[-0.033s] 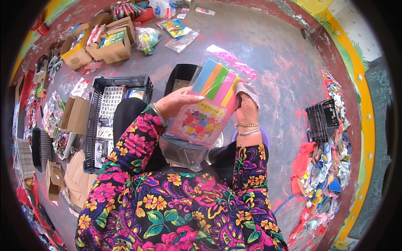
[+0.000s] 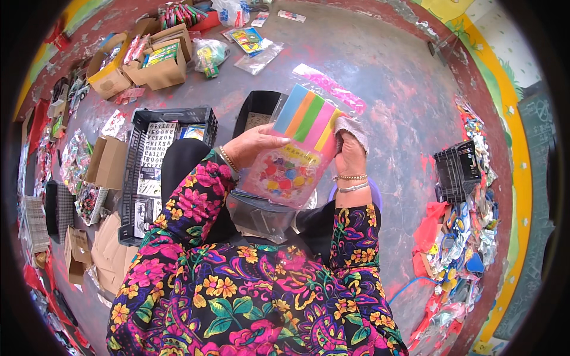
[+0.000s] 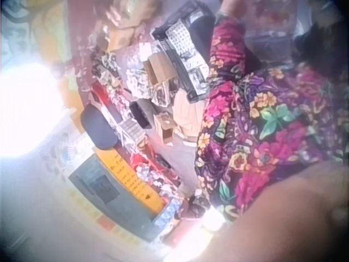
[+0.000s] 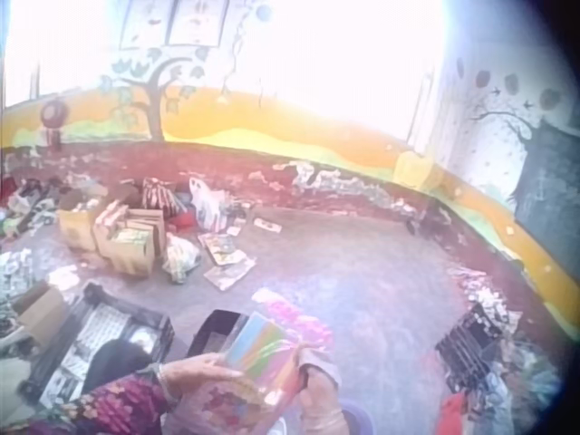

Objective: The person sits on the floor and wipes various stationery items, including a black box, a colorful package, and a white plastic container, using a cloth. The person dips the cloth into a purple bowl of water to clean it and then places the cleaned items into a black crate.

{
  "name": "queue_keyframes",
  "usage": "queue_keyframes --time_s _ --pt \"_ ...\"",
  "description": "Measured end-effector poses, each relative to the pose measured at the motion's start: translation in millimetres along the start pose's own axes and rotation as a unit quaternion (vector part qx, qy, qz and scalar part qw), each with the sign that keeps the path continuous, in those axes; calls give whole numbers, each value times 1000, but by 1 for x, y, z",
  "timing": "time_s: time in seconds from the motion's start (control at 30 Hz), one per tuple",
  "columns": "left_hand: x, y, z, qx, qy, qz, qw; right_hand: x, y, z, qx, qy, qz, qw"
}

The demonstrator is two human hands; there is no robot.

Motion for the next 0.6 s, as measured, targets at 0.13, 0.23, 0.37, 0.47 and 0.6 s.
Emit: queue_keyframes --time_s 0.13,0.23,0.37,0.47,0.6 --pt "-1 1 -1 -45 21 10 999 2 -3 -1 -15 -5 -5 1000" --pt "-6 4 -1 -50 24 -10 998 9 -2 -2 -30 -1 33 999" --pt "-9 6 10 -43 71 -59 995 46 11 -6 -41 -39 72 996" --pt "-6 4 13 -49 92 -108 989 62 18 -12 76 192 128 970" --pt "-3 -2 8 -24 59 -126 990 30 54 -61 165 624 228 729"
Point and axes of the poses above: each hand's wrist, its own y-axis away from the middle knuckle, its own z-axis out of the back of the hand, x = y × z, the point moved 1 cm from there along -y, towards the middle knuckle
